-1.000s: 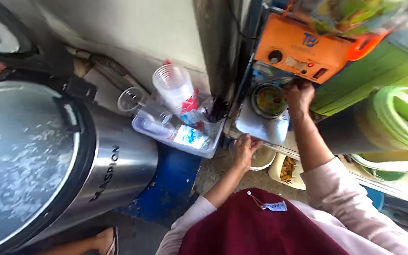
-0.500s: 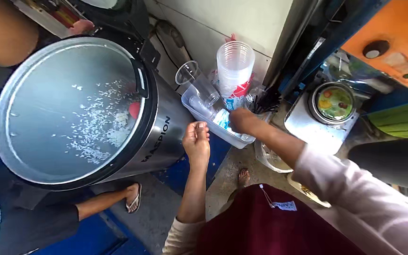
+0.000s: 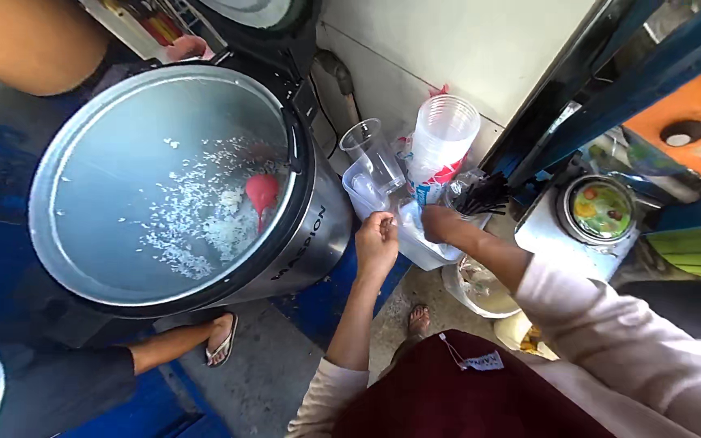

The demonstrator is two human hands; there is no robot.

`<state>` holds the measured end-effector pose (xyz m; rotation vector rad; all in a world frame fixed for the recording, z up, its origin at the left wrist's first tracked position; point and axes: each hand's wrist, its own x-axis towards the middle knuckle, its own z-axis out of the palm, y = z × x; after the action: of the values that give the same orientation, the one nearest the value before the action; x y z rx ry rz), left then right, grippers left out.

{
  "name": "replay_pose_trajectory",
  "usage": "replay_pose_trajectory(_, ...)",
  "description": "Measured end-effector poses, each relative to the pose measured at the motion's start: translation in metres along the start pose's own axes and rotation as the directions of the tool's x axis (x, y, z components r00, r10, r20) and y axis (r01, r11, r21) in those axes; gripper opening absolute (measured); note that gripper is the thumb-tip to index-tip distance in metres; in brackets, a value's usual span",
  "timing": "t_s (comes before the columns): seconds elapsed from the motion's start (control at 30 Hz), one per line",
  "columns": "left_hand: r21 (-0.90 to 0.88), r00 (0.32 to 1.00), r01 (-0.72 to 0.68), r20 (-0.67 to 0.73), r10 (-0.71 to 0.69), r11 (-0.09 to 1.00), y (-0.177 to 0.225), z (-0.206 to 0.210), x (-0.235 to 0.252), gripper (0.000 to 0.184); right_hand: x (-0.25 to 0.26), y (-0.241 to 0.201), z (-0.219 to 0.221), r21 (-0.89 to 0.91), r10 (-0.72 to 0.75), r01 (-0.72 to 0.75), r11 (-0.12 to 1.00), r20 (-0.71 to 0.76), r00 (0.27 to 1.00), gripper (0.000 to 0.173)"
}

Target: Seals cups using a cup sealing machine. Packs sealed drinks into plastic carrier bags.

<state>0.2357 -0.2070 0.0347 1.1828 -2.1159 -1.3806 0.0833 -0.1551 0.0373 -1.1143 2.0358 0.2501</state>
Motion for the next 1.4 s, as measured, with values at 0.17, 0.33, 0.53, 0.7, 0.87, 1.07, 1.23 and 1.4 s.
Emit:
replay_pose_trajectory(0.17,0.045,0.952,-0.128,-0.275,0.136,0.991,0.008,-0.003,0.023,0.035,-0.044,0.04,0.002,0.179,-0.021,0.053,0.982,-0.18,0.983,0.02)
replay_pose_trajectory(0.33,-0.034,0.942,-0.285,-0.198,0.273,0.958,0.035,-0.009,0.037,0.038,-0.075,0.077,0.006,0.225,-0.196,0.373,0.9,-0.555,0.809,0.015)
replay_pose_trajectory(0.53,-0.335,0.865,-0.329,0.269,0.424,0.883,0.035,0.03,0.031,0.125,-0.086,0.09,-0.004,0.052,-0.387,0.608,0.793,-0.728,0.566,0.011)
replay_pose_trajectory(0.7,-0.155,0.861,-0.468,0.143,0.488,0.87,0.043,0.041,0.016,0.088,-0.096,0.098,-0.009,0.063,-0.412,0.65,0.757,-0.727,0.549,0.01)
replay_pose_trajectory(0.87,0.005,0.911,-0.402,0.104,0.4,0.915,0.038,0.055,0.007,0.068,-0.127,0.088,-0.03,0.058,-0.245,0.535,0.843,-0.843,0.478,0.019)
replay_pose_trajectory(1.07,0.083,0.903,-0.422,0.131,0.41,0.903,0.031,0.066,0.004,0.065,-0.104,0.062,-0.059,-0.309,-0.513,0.411,0.858,-0.555,0.654,0.006)
replay_pose_trajectory(1.23,0.063,0.926,-0.36,0.148,0.348,0.931,0.034,0.061,0.0,0.064,-0.1,0.053,-0.067,-0.3,-0.461,0.363,0.882,-0.398,0.793,0.021)
replay_pose_trajectory(1.4,0.028,0.908,-0.401,0.143,0.393,0.916,0.025,0.065,0.0,0.058,-0.08,0.052,-0.046,-0.339,-0.542,0.426,0.838,-0.444,0.713,0.007)
